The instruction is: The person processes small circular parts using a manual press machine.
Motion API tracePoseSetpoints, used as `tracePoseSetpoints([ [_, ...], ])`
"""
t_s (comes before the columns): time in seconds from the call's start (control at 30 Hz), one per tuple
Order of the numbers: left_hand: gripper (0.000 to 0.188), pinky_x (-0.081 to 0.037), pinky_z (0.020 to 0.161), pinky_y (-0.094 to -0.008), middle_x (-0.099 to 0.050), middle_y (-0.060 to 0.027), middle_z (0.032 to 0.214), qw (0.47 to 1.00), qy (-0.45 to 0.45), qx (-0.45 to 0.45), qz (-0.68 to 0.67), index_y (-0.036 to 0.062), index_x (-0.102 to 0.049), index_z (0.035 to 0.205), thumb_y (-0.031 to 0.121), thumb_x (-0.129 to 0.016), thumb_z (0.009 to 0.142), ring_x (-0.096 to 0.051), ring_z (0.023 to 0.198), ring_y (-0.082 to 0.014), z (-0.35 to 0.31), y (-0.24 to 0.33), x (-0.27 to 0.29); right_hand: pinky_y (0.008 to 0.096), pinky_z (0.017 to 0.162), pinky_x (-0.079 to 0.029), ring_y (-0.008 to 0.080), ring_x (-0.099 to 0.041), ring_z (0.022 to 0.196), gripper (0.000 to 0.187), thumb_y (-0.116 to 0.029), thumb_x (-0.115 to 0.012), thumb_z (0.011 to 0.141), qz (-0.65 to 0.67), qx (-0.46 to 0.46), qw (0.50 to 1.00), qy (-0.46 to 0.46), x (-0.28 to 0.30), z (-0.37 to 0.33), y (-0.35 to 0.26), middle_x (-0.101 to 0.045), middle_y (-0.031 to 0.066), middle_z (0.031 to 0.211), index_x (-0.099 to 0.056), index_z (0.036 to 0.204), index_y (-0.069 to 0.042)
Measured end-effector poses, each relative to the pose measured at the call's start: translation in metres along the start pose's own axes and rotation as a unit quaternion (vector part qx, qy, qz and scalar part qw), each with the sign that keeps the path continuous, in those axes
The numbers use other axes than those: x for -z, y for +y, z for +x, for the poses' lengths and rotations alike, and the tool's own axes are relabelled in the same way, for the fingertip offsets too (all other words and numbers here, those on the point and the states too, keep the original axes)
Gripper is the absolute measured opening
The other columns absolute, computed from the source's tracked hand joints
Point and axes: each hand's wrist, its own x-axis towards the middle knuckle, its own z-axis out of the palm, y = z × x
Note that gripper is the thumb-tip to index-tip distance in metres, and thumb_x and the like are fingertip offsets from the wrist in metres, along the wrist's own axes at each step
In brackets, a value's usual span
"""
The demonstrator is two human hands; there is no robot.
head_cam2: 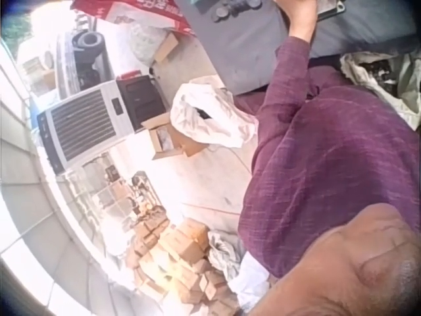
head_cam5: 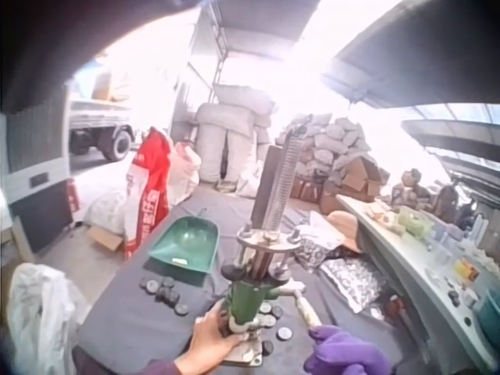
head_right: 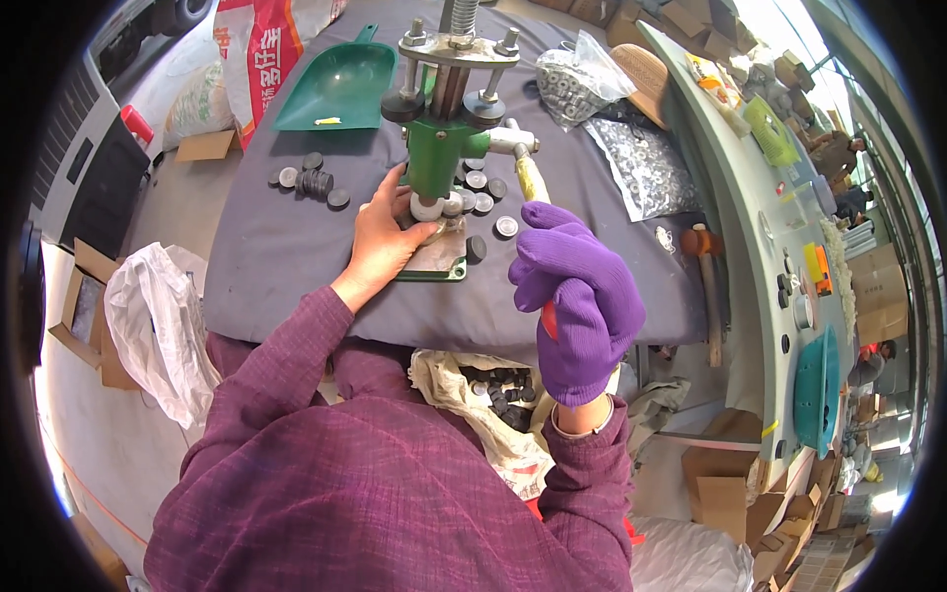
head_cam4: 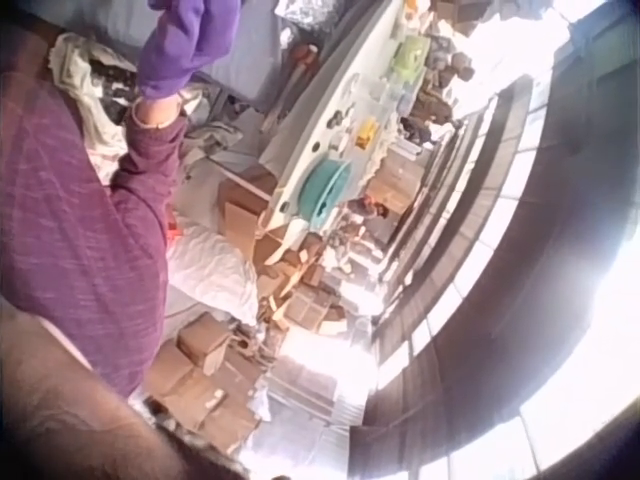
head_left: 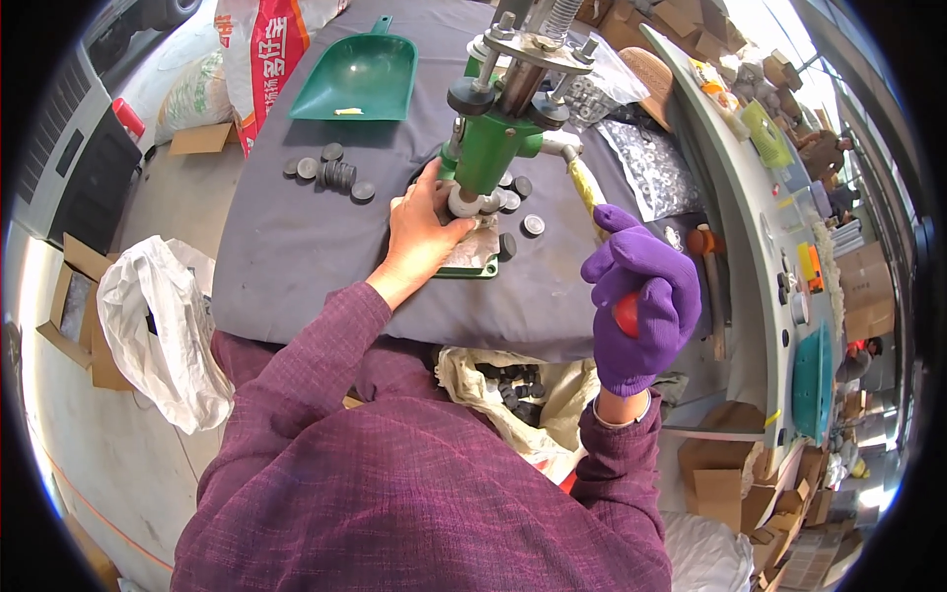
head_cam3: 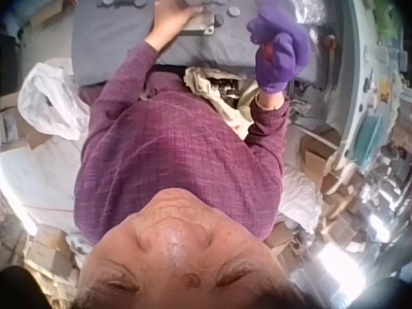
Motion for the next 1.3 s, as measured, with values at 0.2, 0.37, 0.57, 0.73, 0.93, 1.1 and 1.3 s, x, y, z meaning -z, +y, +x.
tracePoseSetpoints([
  [0.2,0.086,-0.046,0.096,-0.0425,-0.063,-0.0202,0.119,0.999,-0.027,-0.014,-0.038,-0.0018,-0.035,0.144,0.011,-0.076,0.069,-0.063,0.109,-0.0344,-0.001,0.013,0.005,0.0558,0.107,-0.037,0.0219,-0.061,0.071,0.024,-0.022,-0.043,0.101,-0.123,0.092,0.987,-0.045,0.0,-0.044,0.031,-0.056,0.0046,0.063,-0.059,0.091,-0.006],
  [0.37,0.052,-0.047,0.091,-0.0431,-0.064,-0.0188,0.114,0.983,0.055,-0.139,0.11,0.0002,-0.059,0.122,0.007,-0.067,0.071,-0.059,0.106,-0.0374,-0.004,0.01,0.029,0.0566,0.109,-0.033,0.0227,-0.063,0.076,0.028,-0.031,-0.045,0.101,-0.088,0.098,0.988,-0.078,0.009,-0.041,0.036,-0.058,0.0046,0.065,-0.059,0.097,-0.007],
  [0.57,0.036,-0.051,0.083,-0.0421,-0.066,-0.0133,0.113,0.891,0.081,-0.171,0.414,0.0014,-0.065,0.109,0.002,-0.066,0.073,-0.061,0.098,-0.0315,0.0,-0.021,0.075,0.0557,0.107,-0.038,0.0187,-0.06,0.072,0.029,-0.028,-0.049,0.097,-0.051,0.049,0.997,-0.037,0.006,-0.032,0.021,-0.061,0.0058,0.068,-0.065,0.098,-0.004],
  [0.73,0.032,-0.051,0.079,-0.0437,-0.064,-0.011,0.108,0.863,-0.035,-0.14,0.484,0.0024,-0.064,0.105,0.002,-0.066,0.073,-0.059,0.091,-0.0312,-0.004,-0.036,0.081,0.0432,0.097,-0.048,0.0165,-0.058,0.066,0.033,-0.014,-0.04,0.094,0.009,0.004,0.999,-0.034,0.004,0.012,-0.008,-0.061,0.0094,0.07,-0.062,0.105,0.007],
  [0.93,0.029,-0.052,0.079,-0.0432,-0.064,-0.0121,0.105,0.901,0.003,-0.124,0.415,0.004,-0.064,0.104,0.005,-0.069,0.075,-0.061,0.098,-0.0325,-0.005,-0.029,0.083,0.0377,0.075,-0.048,0.0159,-0.053,0.061,0.04,-0.021,-0.038,0.095,0.025,-0.008,0.999,-0.023,0.005,0.048,-0.012,-0.058,0.0116,0.073,-0.061,0.107,0.009],
  [1.1,0.032,-0.052,0.081,-0.0429,-0.065,-0.0139,0.102,0.897,-0.013,-0.09,0.433,0.0035,-0.064,0.106,0.007,-0.071,0.075,-0.062,0.098,-0.0337,-0.001,-0.033,0.082,0.0459,0.089,-0.05,0.0185,-0.052,0.06,0.044,-0.028,-0.038,0.096,0.002,-0.017,1.0,-0.023,0.003,0.052,-0.012,-0.048,0.0048,0.062,-0.061,0.109,0.008],
  [1.3,0.064,-0.052,0.076,-0.0333,-0.065,-0.0105,0.094,0.989,0.012,-0.093,0.115,0.0046,-0.053,0.128,0.003,-0.075,0.068,-0.062,0.08,-0.022,-0.013,0.018,0.056,0.0462,0.09,-0.05,0.0182,-0.051,0.059,0.044,-0.029,-0.037,0.097,0.015,-0.008,1.0,-0.018,0.003,0.053,-0.009,-0.047,0.004,0.061,-0.061,0.11,0.007],
])
